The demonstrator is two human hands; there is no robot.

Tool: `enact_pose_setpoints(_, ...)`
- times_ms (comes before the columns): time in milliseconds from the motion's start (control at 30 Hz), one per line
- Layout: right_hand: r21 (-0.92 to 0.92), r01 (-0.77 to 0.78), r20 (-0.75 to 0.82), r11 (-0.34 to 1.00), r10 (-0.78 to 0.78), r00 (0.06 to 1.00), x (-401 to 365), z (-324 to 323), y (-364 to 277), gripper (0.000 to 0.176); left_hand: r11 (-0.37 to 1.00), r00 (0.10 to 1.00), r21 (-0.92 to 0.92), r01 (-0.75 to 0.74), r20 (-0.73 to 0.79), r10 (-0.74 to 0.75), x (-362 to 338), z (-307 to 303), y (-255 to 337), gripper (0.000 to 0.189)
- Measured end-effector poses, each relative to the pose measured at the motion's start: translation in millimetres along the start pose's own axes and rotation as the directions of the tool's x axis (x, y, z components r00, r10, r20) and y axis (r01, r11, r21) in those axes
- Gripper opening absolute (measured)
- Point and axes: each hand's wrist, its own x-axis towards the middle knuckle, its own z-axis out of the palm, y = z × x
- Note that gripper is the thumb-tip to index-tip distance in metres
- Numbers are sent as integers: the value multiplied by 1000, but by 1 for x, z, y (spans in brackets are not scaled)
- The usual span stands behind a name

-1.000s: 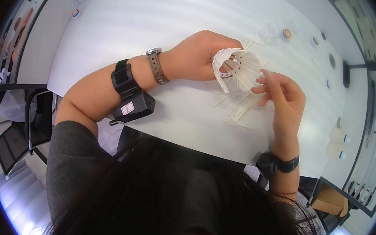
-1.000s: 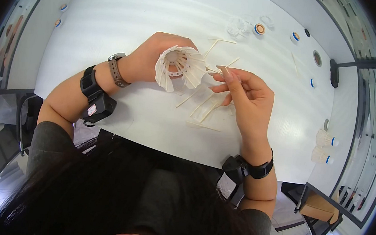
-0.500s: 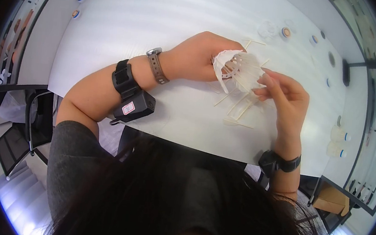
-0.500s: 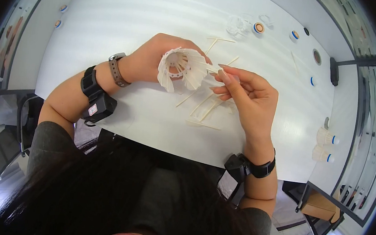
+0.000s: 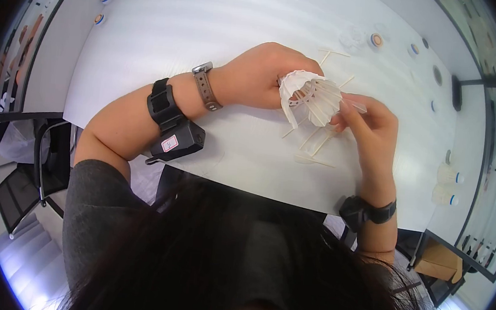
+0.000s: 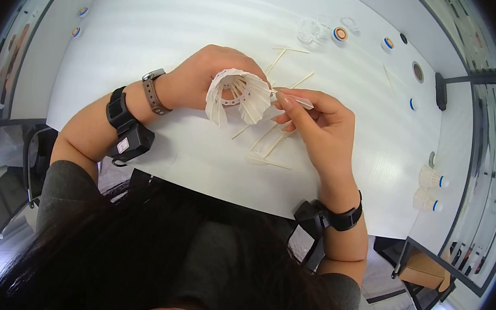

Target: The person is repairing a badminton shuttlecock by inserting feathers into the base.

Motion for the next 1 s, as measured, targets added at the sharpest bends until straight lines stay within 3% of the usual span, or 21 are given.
enact_pose_setpoints(133,-37,95,-65,995,-97,993,-1,1,0,17,998,991,-28,-49,-126,45,2,2,0,39)
enact_pose_setpoints(267,-129,242,-245,962,-267,932,-2,0,-1,11,996,967,-40,84,-239,-91,3,6,6,51)
enact_pose_setpoints(367,-216,320,-216,923,-364,906,-4,-1,-3,12,998,952,-46,-40,-304,24,4,8,4,54)
enact_pose_setpoints(533,-397,537,-80,744,-611,788,-6,-5,0,13,999,976,-2,-36,-214,34,5,5,7,46)
enact_pose_setpoints(633,-454,588,-19,670,-667,745,-5,-3,-2,14,999,991,44,-4,-133,10,4,2,8,53)
enact_pose_setpoints(1000,-599,580,55,552,-695,717,-3,0,-3,19,997,992,65,-31,-123,39,7,3,9,50)
